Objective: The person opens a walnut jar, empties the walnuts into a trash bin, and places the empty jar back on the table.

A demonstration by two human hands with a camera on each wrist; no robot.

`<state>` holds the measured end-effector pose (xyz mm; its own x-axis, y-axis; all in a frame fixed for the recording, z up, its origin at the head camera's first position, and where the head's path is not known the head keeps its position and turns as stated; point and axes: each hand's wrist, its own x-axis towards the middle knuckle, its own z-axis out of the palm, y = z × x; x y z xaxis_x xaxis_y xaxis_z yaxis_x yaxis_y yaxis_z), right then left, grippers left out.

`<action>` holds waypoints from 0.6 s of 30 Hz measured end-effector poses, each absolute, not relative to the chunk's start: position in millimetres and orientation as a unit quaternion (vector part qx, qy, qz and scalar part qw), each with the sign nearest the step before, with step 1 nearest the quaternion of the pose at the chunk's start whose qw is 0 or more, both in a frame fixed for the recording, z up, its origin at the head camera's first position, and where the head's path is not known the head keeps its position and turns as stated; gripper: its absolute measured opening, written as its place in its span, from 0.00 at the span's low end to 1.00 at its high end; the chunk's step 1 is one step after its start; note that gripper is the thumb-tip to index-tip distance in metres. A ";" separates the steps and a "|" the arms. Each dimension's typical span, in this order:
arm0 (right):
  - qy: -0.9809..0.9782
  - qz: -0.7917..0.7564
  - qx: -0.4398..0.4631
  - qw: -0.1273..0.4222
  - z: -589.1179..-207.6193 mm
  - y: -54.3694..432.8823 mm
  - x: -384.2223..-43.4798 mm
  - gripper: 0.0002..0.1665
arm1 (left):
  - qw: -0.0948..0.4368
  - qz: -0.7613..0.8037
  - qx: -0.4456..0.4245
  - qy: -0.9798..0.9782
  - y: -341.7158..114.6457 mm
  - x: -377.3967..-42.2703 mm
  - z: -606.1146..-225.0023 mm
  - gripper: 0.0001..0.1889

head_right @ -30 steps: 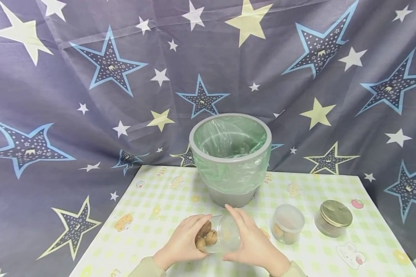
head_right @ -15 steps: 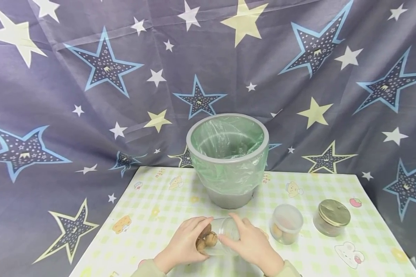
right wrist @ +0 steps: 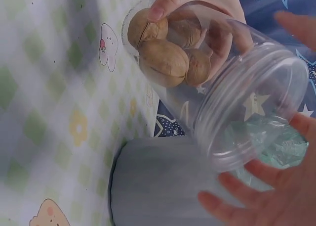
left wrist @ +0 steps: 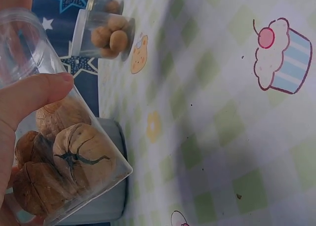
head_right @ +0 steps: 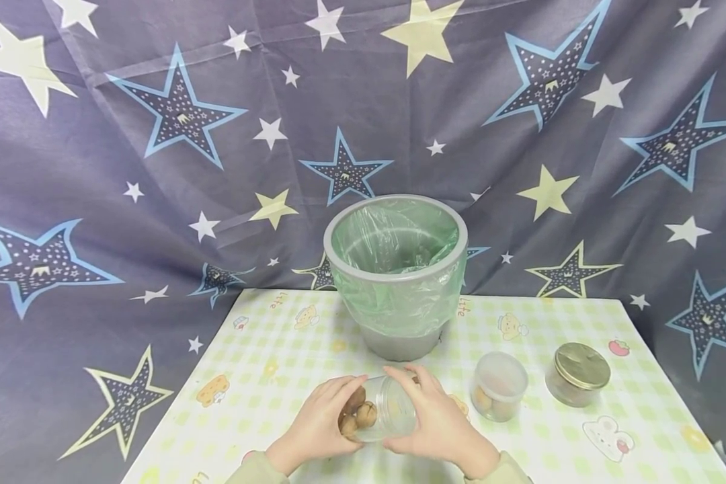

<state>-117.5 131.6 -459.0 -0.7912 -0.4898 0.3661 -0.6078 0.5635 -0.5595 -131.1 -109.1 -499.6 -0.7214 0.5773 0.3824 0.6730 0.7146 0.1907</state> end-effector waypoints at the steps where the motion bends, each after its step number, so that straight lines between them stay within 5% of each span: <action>1: -0.879 0.349 0.312 0.084 -458.9 131.3 -117.4 0.57 | 0.151 -0.160 -0.342 -0.913 -108.9 -131.0 -499.6 0.56; 11: -0.911 0.346 0.223 -0.015 -448.1 128.4 -115.1 0.52 | 0.145 -0.160 -0.344 -0.914 -106.9 -131.0 -499.9 0.56; 18: -0.919 0.323 0.226 0.016 -449.1 128.7 -114.3 0.44 | 0.132 -0.161 -0.344 -0.916 -108.7 -129.7 -502.2 0.56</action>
